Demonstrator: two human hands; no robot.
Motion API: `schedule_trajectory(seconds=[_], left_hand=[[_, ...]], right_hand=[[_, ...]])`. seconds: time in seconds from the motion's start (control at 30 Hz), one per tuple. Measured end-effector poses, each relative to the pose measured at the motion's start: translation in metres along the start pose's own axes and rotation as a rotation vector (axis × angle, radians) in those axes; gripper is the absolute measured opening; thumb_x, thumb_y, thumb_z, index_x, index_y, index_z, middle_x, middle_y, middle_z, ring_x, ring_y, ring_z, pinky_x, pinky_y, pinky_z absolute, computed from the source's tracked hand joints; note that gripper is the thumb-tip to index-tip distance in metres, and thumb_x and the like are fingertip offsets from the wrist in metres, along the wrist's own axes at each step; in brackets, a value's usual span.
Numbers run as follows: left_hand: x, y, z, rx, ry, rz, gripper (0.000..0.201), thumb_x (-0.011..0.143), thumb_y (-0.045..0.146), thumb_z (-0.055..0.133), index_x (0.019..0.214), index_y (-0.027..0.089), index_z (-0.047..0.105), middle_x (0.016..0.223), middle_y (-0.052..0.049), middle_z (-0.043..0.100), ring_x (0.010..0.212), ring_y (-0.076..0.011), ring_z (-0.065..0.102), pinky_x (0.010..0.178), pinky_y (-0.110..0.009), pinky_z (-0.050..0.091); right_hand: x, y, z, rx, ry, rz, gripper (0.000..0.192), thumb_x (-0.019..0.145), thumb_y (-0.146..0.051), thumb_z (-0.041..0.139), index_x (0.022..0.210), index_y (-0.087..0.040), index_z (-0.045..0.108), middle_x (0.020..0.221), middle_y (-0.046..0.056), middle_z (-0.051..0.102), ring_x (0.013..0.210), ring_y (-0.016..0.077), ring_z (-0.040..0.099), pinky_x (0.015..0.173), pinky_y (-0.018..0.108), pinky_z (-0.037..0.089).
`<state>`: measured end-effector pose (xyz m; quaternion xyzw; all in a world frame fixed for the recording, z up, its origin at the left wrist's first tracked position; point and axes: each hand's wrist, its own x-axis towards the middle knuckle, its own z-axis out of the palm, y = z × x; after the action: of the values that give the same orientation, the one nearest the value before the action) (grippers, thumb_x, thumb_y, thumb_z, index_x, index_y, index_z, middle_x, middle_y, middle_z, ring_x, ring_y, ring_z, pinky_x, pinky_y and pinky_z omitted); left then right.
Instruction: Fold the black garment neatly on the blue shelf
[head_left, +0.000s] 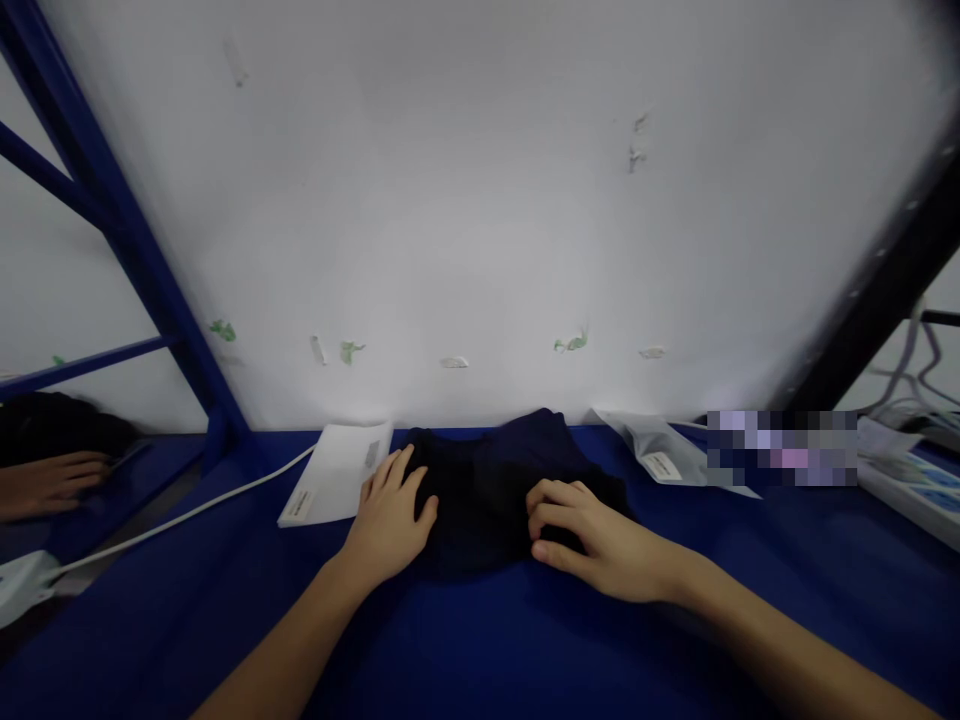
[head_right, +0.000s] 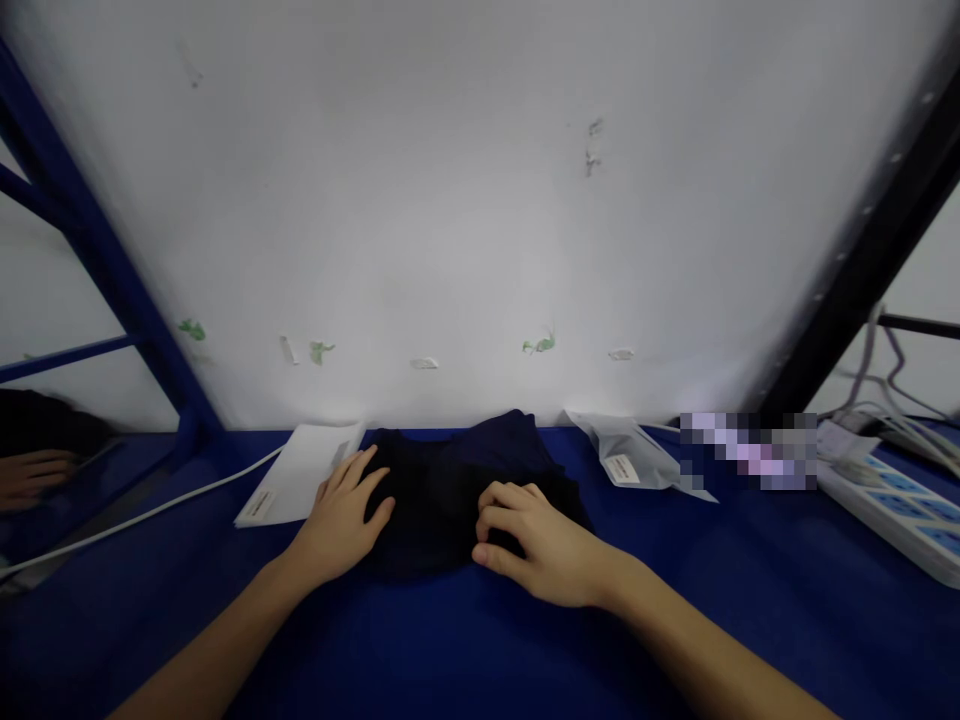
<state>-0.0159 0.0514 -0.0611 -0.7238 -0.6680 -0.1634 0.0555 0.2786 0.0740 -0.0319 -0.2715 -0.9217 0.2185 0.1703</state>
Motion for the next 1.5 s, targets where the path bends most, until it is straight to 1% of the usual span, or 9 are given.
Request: schedule_trajectory(seconds=[0.5, 0.73, 0.87, 0.97, 1.07, 1.13, 1.23, 1.37, 1.5], left_hand=[[0.001, -0.001, 0.0, -0.015, 0.036, -0.008, 0.052, 0.094, 0.037, 0.046, 0.14, 0.014, 0.051, 0.153, -0.014, 0.043, 0.143, -0.0329, 0.033, 0.113, -0.054, 0.029], [-0.001, 0.012, -0.02, -0.171, 0.271, 0.052, 0.043, 0.099, 0.033, 0.041, 0.138, 0.017, 0.052, 0.146, -0.012, 0.051, 0.137, -0.0305, 0.041, 0.113, -0.053, 0.031], [-0.008, 0.021, -0.037, -0.402, 0.422, 0.188, 0.035, 0.102, 0.028, 0.033, 0.109, 0.019, 0.066, 0.119, -0.008, 0.067, 0.116, -0.0245, 0.059, 0.105, -0.044, 0.04], [-0.013, 0.026, -0.043, -0.583, 0.299, 0.235, 0.049, 0.104, 0.03, 0.029, 0.067, 0.02, 0.06, 0.075, -0.004, 0.068, 0.077, -0.0189, 0.066, 0.081, -0.036, 0.05], [-0.013, 0.029, -0.039, -0.668, 0.072, 0.129, 0.042, 0.104, 0.034, 0.031, 0.076, 0.02, 0.058, 0.06, 0.001, 0.06, 0.054, -0.0145, 0.059, 0.06, -0.029, 0.047], [-0.011, 0.029, -0.035, -0.627, 0.021, 0.063, 0.026, 0.102, 0.032, 0.036, 0.109, 0.019, 0.057, 0.064, 0.004, 0.059, 0.052, -0.0147, 0.058, 0.057, -0.028, 0.046], [-0.007, 0.025, -0.027, -0.394, 0.06, 0.058, 0.04, 0.095, 0.026, 0.043, 0.134, 0.02, 0.046, 0.086, -0.002, 0.064, 0.075, -0.02, 0.065, 0.071, -0.034, 0.051], [-0.005, 0.014, -0.02, -0.026, 0.079, 0.029, 0.039, 0.087, 0.033, 0.052, 0.123, 0.017, 0.059, 0.117, -0.015, 0.061, 0.112, -0.0359, 0.057, 0.092, -0.051, 0.046], [-0.005, 0.009, -0.021, 0.109, 0.064, -0.061, 0.036, 0.085, 0.048, 0.054, 0.1, 0.017, 0.065, 0.108, -0.017, 0.064, 0.106, -0.0397, 0.058, 0.088, -0.055, 0.045]], right_hand=[[0.0, 0.002, 0.0, -0.024, -0.067, 0.026, 0.031, 0.101, -0.045, 0.046, 0.1, -0.023, 0.067, 0.121, 0.008, 0.058, 0.112, 0.0249, 0.056, 0.1, 0.045, 0.039], [0.002, 0.001, 0.0, -0.028, -0.053, -0.001, 0.025, 0.101, -0.041, 0.048, 0.1, -0.023, 0.066, 0.118, 0.008, 0.06, 0.109, 0.0244, 0.058, 0.099, 0.045, 0.041], [0.001, 0.002, 0.0, -0.018, -0.027, 0.03, 0.02, 0.1, -0.039, 0.049, 0.102, -0.022, 0.059, 0.109, 0.007, 0.063, 0.101, 0.0227, 0.058, 0.095, 0.043, 0.043], [-0.001, 0.003, 0.001, 0.007, -0.007, 0.063, 0.029, 0.099, -0.041, 0.05, 0.12, -0.022, 0.055, 0.114, 0.009, 0.063, 0.104, 0.0239, 0.057, 0.096, 0.044, 0.043], [-0.001, 0.005, 0.005, -0.004, -0.021, 0.058, 0.05, 0.1, -0.046, 0.048, 0.144, -0.025, 0.043, 0.126, 0.011, 0.059, 0.114, 0.0267, 0.052, 0.102, 0.049, 0.039], [0.0, 0.006, 0.007, -0.032, -0.037, 0.046, 0.058, 0.1, -0.048, 0.048, 0.153, -0.03, 0.033, 0.129, 0.01, 0.056, 0.116, 0.028, 0.05, 0.103, 0.052, 0.037], [0.001, 0.006, 0.01, -0.065, -0.042, 0.025, 0.056, 0.099, -0.048, 0.049, 0.152, -0.033, 0.039, 0.122, 0.01, 0.056, 0.111, 0.0277, 0.05, 0.101, 0.053, 0.039], [0.003, 0.004, 0.011, -0.101, -0.013, 0.006, 0.043, 0.099, -0.047, 0.05, 0.136, -0.029, 0.061, 0.12, 0.011, 0.055, 0.114, 0.0292, 0.048, 0.101, 0.053, 0.04], [0.004, 0.001, 0.012, -0.126, 0.037, -0.045, 0.037, 0.096, -0.043, 0.055, 0.124, -0.024, 0.069, 0.144, 0.011, 0.049, 0.133, 0.036, 0.035, 0.108, 0.058, 0.035]])
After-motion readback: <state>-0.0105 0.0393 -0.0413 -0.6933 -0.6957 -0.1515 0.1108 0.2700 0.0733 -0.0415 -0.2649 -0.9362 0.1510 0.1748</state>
